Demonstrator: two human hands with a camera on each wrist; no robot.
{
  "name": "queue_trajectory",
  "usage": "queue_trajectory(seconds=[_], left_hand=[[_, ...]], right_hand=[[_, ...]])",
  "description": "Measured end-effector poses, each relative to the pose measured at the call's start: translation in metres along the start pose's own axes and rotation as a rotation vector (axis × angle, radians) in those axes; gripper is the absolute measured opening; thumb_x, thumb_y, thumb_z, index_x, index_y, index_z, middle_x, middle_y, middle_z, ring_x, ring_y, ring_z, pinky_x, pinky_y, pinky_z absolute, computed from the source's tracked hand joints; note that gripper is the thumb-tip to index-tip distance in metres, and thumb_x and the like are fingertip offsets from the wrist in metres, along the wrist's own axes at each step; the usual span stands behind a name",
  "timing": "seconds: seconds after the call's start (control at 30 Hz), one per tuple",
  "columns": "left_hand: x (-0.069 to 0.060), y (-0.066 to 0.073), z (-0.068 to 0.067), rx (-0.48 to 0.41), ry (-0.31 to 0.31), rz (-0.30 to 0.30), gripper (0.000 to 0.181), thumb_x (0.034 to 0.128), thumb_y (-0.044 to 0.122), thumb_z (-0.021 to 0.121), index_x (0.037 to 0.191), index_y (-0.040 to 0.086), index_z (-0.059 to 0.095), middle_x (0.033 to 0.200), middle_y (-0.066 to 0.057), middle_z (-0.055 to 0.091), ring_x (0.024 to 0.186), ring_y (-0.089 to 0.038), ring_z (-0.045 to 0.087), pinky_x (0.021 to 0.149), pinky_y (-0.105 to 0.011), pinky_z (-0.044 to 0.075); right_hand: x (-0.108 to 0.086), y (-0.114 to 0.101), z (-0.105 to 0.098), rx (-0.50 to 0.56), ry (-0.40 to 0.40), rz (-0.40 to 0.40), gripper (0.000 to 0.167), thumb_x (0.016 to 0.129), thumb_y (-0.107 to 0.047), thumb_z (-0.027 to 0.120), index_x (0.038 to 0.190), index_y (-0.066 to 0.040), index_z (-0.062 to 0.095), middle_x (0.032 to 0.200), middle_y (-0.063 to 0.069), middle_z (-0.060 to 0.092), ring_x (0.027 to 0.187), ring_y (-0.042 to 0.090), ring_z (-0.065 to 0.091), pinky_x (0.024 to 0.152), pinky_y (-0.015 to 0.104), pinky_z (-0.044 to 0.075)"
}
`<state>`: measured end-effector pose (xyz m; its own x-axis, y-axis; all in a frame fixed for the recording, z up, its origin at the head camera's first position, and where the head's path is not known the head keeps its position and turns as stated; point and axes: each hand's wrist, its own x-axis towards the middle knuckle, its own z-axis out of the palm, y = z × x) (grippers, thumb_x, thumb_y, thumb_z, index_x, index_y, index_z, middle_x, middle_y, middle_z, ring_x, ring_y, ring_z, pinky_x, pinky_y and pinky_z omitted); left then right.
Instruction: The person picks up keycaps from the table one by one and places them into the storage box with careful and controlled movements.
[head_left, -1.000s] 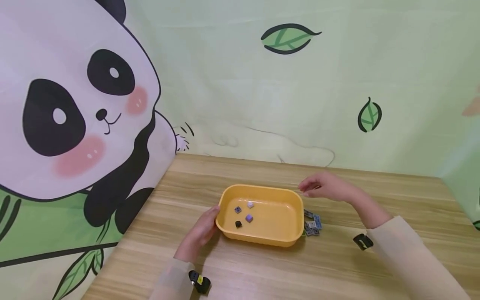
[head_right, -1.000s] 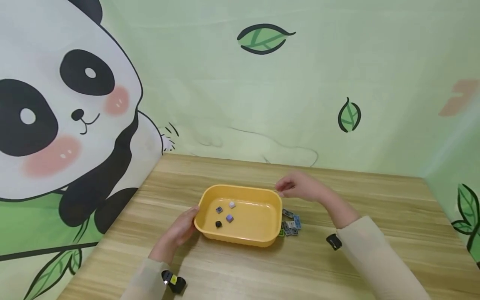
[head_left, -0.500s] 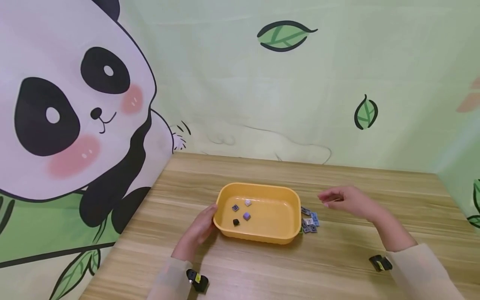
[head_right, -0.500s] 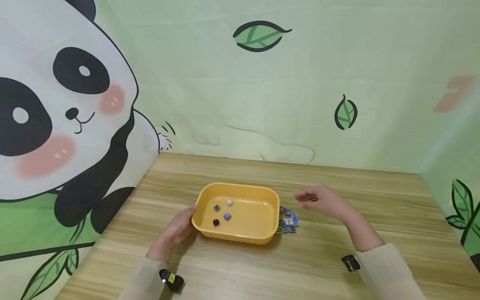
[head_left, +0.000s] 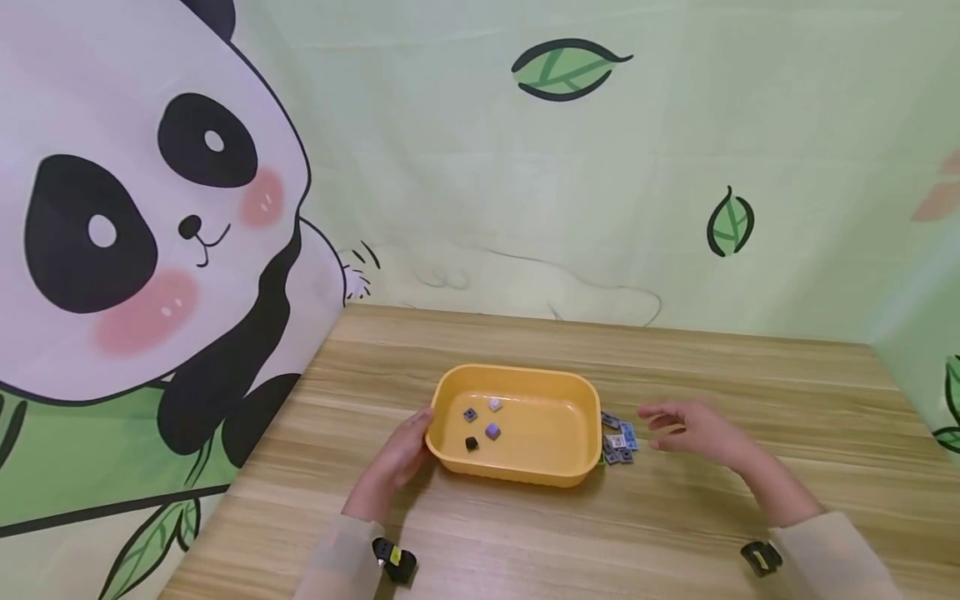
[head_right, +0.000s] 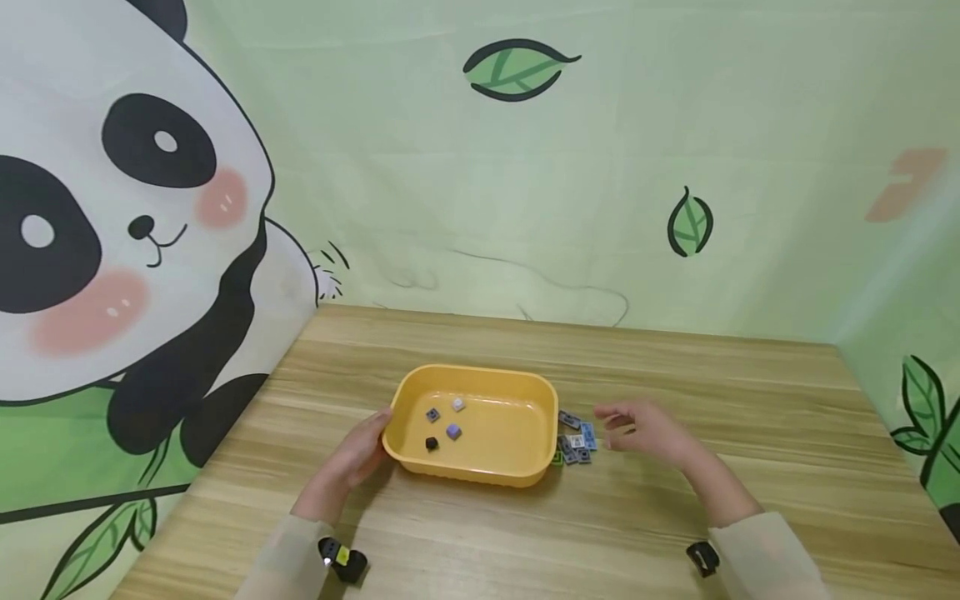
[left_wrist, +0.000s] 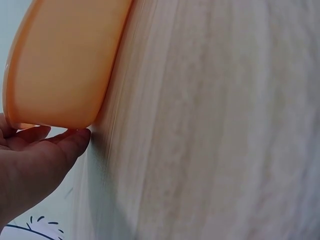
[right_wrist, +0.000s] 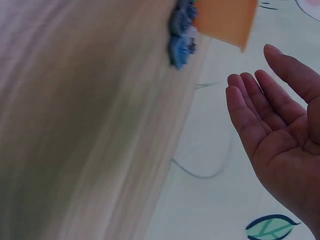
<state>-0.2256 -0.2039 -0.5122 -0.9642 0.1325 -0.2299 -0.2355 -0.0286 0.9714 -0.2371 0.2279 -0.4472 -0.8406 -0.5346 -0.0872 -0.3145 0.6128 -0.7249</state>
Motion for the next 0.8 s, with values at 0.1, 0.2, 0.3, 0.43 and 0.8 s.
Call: queue_trajectory(seconds=[0.1,0.2,0.3,0.43,0.8], left_hand=[[-0.001,0.000,-0.001,0.008,-0.005,-0.002,0.054,0.1117,0.016,0.018,0.157,-0.014,0.020,0.163,-0.035,0.025,0.152,-0.047,0.029,0.128,-0.057,0.024],[-0.001,0.000,-0.001,0.009,-0.006,-0.003,0.054,0.1117,0.016,0.018,0.157,-0.014,0.019,0.164,-0.035,0.024,0.153,-0.047,0.028,0.128,-0.057,0.024],[-0.001,0.000,-0.001,0.002,-0.011,-0.001,0.054,0.1119,0.016,0.018,0.157,-0.014,0.019,0.165,-0.034,0.022,0.154,-0.047,0.025,0.128,-0.057,0.023],[0.001,0.000,-0.002,0.001,-0.015,-0.002,0.054,0.1122,0.016,0.018,0.157,-0.014,0.018,0.165,-0.035,0.020,0.154,-0.048,0.023,0.128,-0.057,0.021],[0.001,-0.001,-0.002,0.002,-0.020,-0.001,0.055,0.1124,0.017,0.018,0.157,-0.015,0.015,0.165,-0.035,0.017,0.155,-0.049,0.019,0.128,-0.057,0.019]], right_hand=[[0.002,0.008,0.006,0.012,-0.022,-0.012,0.054,0.091,-0.006,0.073,0.136,0.016,0.054,0.137,0.037,0.059,0.117,0.048,0.065,0.090,0.041,0.062],[0.005,0.016,0.009,0.015,-0.027,-0.005,0.059,0.089,-0.006,0.075,0.139,0.015,0.051,0.139,0.038,0.055,0.119,0.050,0.063,0.092,0.046,0.061],[0.007,0.021,0.011,0.010,-0.023,0.009,0.062,0.088,-0.007,0.076,0.141,0.014,0.050,0.141,0.038,0.054,0.121,0.052,0.061,0.094,0.050,0.060],[0.011,0.026,0.013,-0.008,-0.041,0.013,0.067,0.087,-0.009,0.077,0.143,0.013,0.048,0.143,0.038,0.052,0.124,0.054,0.058,0.096,0.053,0.059],[0.022,0.028,0.018,-0.010,-0.084,0.013,0.073,0.080,-0.002,0.079,0.143,0.017,0.046,0.141,0.041,0.051,0.120,0.054,0.059,0.091,0.046,0.062]])
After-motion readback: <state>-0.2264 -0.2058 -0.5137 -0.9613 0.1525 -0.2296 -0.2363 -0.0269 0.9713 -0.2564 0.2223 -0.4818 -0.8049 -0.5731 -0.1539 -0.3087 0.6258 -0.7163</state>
